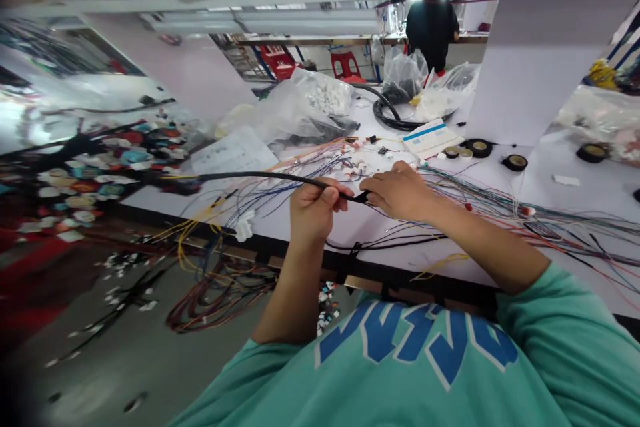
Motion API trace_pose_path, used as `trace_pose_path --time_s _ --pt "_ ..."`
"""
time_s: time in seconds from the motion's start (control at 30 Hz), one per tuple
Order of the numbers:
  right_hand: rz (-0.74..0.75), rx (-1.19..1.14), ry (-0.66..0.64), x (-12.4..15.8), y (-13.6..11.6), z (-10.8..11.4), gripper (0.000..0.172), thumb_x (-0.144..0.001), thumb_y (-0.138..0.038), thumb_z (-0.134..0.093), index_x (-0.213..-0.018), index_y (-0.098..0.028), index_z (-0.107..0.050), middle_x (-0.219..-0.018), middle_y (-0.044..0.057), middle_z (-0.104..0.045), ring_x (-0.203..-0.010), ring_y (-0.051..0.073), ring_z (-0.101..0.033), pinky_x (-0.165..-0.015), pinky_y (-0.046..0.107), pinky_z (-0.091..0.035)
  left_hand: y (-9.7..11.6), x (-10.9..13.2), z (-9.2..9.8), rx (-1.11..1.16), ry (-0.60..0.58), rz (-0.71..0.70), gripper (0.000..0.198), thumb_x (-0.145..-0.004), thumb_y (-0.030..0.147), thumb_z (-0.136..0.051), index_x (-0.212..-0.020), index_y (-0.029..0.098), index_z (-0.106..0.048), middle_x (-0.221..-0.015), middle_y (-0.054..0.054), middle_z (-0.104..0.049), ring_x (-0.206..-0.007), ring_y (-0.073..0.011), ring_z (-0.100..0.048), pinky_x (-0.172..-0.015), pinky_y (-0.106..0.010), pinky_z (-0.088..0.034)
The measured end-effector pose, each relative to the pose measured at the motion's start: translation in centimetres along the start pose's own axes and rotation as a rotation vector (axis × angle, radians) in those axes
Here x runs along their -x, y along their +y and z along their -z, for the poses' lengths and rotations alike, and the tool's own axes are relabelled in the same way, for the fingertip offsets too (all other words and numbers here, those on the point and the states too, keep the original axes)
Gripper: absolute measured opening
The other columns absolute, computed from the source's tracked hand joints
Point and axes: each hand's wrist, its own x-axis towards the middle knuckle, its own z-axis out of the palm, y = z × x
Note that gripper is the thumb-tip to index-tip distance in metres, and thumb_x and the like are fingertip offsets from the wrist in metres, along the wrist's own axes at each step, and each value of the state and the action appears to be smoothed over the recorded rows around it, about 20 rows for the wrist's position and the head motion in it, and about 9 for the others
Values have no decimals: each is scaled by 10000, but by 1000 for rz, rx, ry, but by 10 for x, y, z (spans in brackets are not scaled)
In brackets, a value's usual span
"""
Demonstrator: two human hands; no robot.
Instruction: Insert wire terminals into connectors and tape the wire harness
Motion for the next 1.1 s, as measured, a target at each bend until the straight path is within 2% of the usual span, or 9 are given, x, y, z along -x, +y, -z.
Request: trace_pose_path --time_s 0.13,0.23,0.33,0.47,0.57,0.77,0.93,1.0,1.1 --pt "-90 -473 10 -17 0 -23 143 -765 -135 -523 -881 -156 -603 -1047 85 -654 -984 185 -593 -867 337 -393 5 -3 -3 -135 -37 -127 365 -690 511 -730 -614 159 -668 -502 -11 -610 -447 -96 -519 -448 -207 -415" --pt "-325 -892 -26 -15 -5 -31 101 -835 -202 -463 -850 -155 -551 -785 32 -636 -709 133 -609 -699 283 -456 -2 -9 -2 -120 65 -141 384 -663 539 -737 -600 171 -651 -571 -26 -650 -595 -141 -611 -586 -244 -500" --pt "-422 -1205 -78 -7 -8 -30 171 -894 -280 -412 -848 -164 -529 -664 -21 -586 -518 83 -545 -558 232 -434 -14 -14 -3 65 188 19 445 -591 593 -758 -632 173 -617 -595 -13 -649 -543 -137 -614 -515 -236 -488" --pt "-431 -1241 -21 -4 -9 -31 45 -770 -139 -546 -738 -164 -528 -576 -70 -544 -417 31 -436 -448 173 -340 -19 -8 -10 134 254 211 491 -592 623 -732 -755 169 -638 -663 -11 -662 -461 -110 -588 -429 -207 -447" --pt "-502 -1221 50 -7 -9 -35 97 -746 -80 -519 -697 -163 -517 -537 -80 -519 -391 27 -398 -419 170 -321 -15 0 -13 46 149 217 474 -571 595 -759 -716 153 -667 -634 -17 -658 -496 -122 -606 -453 -210 -466" --pt "-451 -727 72 0 -9 -33 72 -813 -111 -536 -871 -149 -556 -744 14 -643 -572 98 -572 -568 253 -466 -6 0 -10 -72 17 314 384 -528 482 -808 -606 129 -680 -531 -21 -619 -480 -133 -574 -495 -248 -483" --pt "237 149 303 10 -23 -24 232 -896 -90 -462 -1059 -215 -571 -1070 45 -658 -1066 146 -574 -969 361 -418 -3 -5 -11 -154 31 307 262 -536 365 -781 -565 131 -669 -543 -4 -599 -513 -124 -544 -472 -222 -427" --pt "456 353 248 13 -30 -18 251 -926 -74 -390 -955 -213 -596 -950 14 -677 -988 122 -585 -975 333 -395 -1 -6 -12 -132 20 308 232 -541 341 -769 -581 131 -679 -564 -7 -611 -495 -112 -526 -441 -210 -402" --pt "466 422 97 20 -32 -3 237 -932 -106 -391 -897 -196 -607 -818 26 -678 -820 133 -587 -841 321 -410 1 -6 -13 -59 -19 326 252 -528 368 -766 -591 137 -689 -566 -18 -622 -432 -99 -490 -378 -204 -367"
